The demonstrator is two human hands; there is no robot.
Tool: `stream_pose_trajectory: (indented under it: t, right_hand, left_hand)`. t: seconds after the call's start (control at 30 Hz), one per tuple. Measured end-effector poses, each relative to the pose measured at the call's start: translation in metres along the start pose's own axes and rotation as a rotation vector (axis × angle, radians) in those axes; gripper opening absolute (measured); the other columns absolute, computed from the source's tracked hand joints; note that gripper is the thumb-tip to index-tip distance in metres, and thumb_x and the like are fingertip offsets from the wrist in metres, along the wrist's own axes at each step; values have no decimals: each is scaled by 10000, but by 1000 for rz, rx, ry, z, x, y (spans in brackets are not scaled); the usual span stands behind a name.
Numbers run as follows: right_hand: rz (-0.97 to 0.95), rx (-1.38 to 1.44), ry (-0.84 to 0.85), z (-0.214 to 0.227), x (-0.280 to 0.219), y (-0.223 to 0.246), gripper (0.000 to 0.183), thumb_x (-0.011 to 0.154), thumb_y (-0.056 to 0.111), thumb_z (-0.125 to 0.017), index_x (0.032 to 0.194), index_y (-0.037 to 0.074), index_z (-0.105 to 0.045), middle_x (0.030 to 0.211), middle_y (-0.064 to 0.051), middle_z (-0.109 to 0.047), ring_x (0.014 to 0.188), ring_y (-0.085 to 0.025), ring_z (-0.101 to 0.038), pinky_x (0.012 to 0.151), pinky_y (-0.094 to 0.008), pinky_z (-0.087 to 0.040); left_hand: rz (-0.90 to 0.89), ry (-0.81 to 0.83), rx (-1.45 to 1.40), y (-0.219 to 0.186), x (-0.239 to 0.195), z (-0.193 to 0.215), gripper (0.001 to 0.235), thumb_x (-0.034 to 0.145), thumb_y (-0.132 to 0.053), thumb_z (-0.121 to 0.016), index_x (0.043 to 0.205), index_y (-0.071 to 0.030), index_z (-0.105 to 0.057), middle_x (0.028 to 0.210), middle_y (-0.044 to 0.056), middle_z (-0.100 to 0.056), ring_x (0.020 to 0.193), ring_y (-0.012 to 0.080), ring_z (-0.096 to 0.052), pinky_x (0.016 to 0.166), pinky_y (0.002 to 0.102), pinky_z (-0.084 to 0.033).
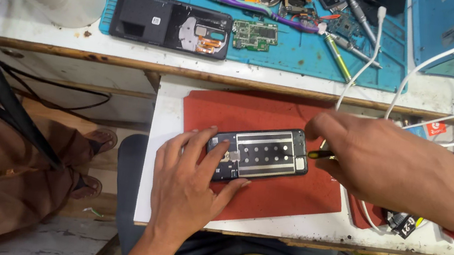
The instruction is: The person uses a yellow and black screwdriver to remove screws from the back of a disassembled mobile phone. The phone is placed on a red mat on a workbench cluttered with tools and electronic parts. The person systematically removes screws from the device's casing.
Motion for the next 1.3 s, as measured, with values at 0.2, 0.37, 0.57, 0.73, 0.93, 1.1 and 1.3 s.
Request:
stream_pose_trajectory:
  t: [0.2,0.37,0.57,0.73,0.93,1.1,1.3]
  right_hand:
    - [24,40,-1,-3,-2,-5,346,879,281,-673,1136,96,-533,905,-78,-713,634,-312,-733,560,-461,-551]
    - [-24,-3,25,-9,-2,-9,310,918,273,-635,1166,116,-538,799,-70,-706,592,-293,-726,545,-429,-554]
    - [-232,-62,146,-4,0,-6,299,953,325,-633,1150,133,-515,624,-61,-673,577,-299,-722,566,-436,-550]
    - [-318,-34,97,10,5,9,263,985,331,-621,1109,122,-521,525,-91,-686,506,-284,-702,501,-407,-550]
    - [-457,36,249,6,-1,13,192,1029,287,-553,1111,117,-515,495,-47,-679,428,-182,-701,454,-310,-556]
    - [-315,-82,108,-3,0,-4,353,961,362,-682,1137,110,-509,557,-120,-711,559,-295,-720,536,-419,-551]
    - [-234,5,57,-13,-10,-5,250,961,249,-632,1112,78,-532,921,-75,-703,698,-272,-776,615,-397,-605]
  left_hand:
    - [7,-11,3,-1,-1,1,619,700,-429,-882,1160,-47,-720,1330,119,-599,1217,339,-510,1002,499,-397]
    - [8,0,-4,0,-1,-1,626,707,-449,-882,1156,-44,-717,1329,116,-601,1218,333,-514,1007,496,-400]
    - [1,-15,0,0,0,1,632,712,-465,-881,1165,-54,-724,1324,115,-603,1215,341,-511,1008,506,-396]
    - [10,-2,-4,1,-3,0,613,711,-442,-872,1171,-64,-726,1333,111,-602,1225,340,-507,1017,506,-395]
    - [7,3,5,1,-3,-1,621,718,-447,-875,1174,-55,-721,1342,115,-600,1229,341,-504,1017,503,-396]
    - [7,-6,11,1,-4,0,599,715,-422,-876,1164,-53,-728,1344,119,-601,1231,337,-506,1009,496,-397]
    - [4,-4,-1,1,-4,-1,599,720,-428,-874,1150,-38,-725,1334,126,-603,1230,332,-511,1009,497,-394]
Point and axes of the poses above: each hand's wrist, its own x-axis towards the middle knuckle, its own z-axis out of the back of the hand, y = z × x, the point moved 6 cm from there along x, towards the middle knuckle
